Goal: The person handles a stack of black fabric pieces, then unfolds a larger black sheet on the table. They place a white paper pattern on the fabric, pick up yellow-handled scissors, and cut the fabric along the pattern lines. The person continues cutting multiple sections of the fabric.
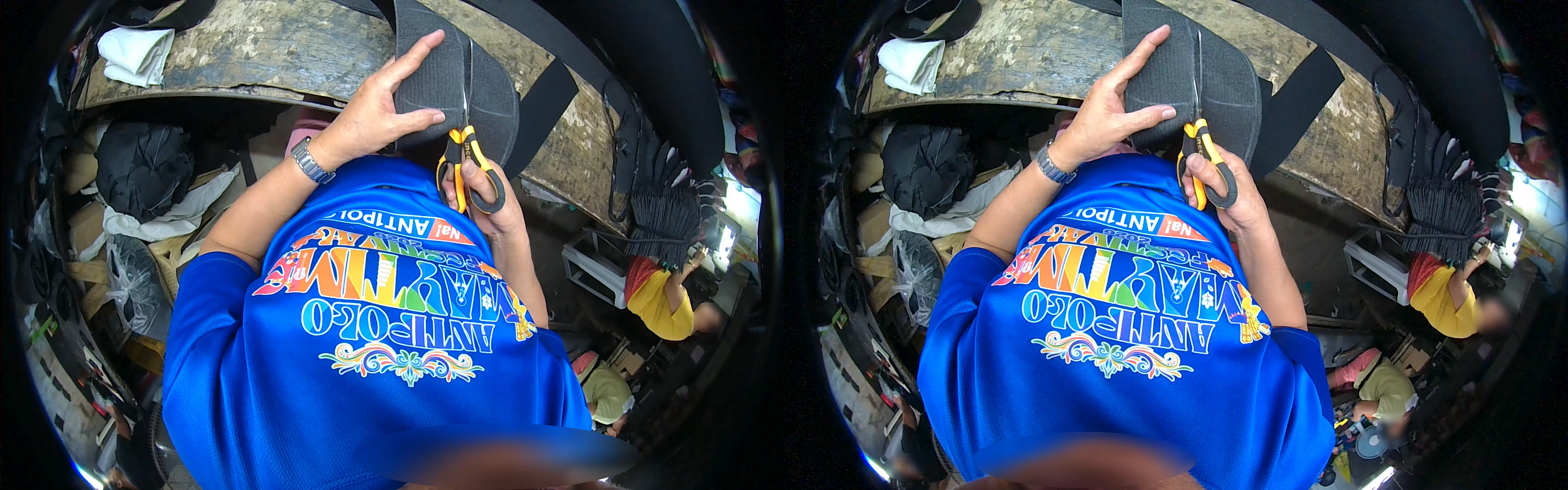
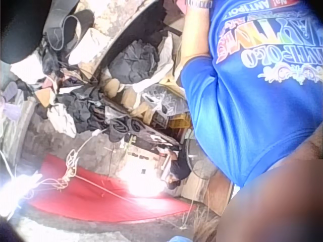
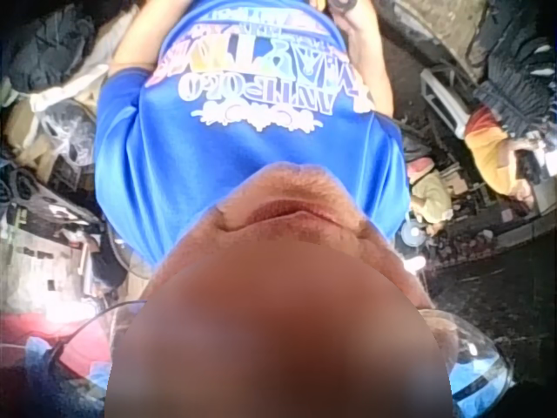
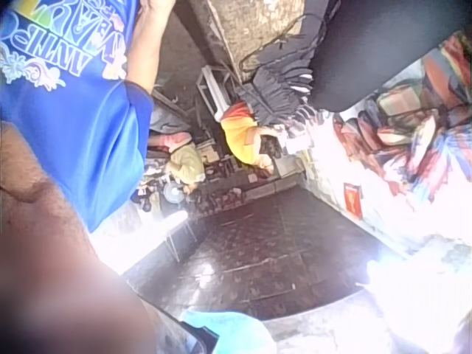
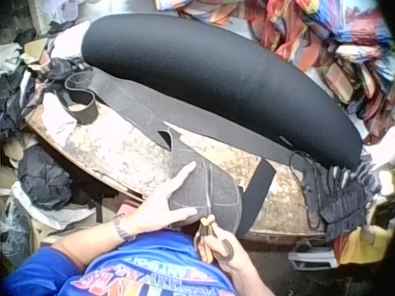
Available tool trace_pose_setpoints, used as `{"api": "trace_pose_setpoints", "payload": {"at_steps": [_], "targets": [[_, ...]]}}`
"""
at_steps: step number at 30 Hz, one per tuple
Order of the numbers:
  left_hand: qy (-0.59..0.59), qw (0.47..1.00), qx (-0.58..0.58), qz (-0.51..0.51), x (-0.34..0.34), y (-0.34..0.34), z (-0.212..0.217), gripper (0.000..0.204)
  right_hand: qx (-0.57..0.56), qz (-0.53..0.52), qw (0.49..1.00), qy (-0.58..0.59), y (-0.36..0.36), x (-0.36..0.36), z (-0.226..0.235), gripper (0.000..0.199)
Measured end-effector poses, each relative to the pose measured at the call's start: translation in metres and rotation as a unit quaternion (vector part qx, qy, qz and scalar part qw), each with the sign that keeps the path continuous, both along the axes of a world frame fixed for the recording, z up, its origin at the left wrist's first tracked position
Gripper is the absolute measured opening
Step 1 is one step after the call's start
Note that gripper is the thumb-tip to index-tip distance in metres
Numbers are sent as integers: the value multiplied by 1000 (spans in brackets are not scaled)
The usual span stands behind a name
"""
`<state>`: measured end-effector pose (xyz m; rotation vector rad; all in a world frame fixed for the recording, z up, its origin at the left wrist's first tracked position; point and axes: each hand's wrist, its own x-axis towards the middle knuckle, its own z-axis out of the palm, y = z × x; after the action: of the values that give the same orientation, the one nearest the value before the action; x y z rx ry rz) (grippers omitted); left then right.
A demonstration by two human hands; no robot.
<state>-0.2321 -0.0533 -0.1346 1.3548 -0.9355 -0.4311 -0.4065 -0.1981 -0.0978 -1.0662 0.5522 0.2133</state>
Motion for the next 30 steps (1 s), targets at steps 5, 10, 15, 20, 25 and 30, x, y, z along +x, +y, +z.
{"api": "trace_pose_setpoints", "payload": {"at_steps": [5,10,15,20,25,30], "targets": [[37,999,3,17,-1,1,-3,76,-19,6,1000,19,3,-3,-2,39],[109,993,20,28,11,0,-1,44,-35,27,999,19,2,-5,-3,39],[-3,997,-42,65,12,-3,-3,80,-19,38,999,4,1,-4,-3,40],[-76,994,-25,78,10,0,-7,88,-1,52,999,-9,-2,-4,-2,35],[-87,991,-38,96,8,1,-8,86,-25,79,997,-1,-8,-6,-1,35],[-80,992,-39,95,8,0,-8,86,-39,89,995,5,-10,-8,0,35]]}}
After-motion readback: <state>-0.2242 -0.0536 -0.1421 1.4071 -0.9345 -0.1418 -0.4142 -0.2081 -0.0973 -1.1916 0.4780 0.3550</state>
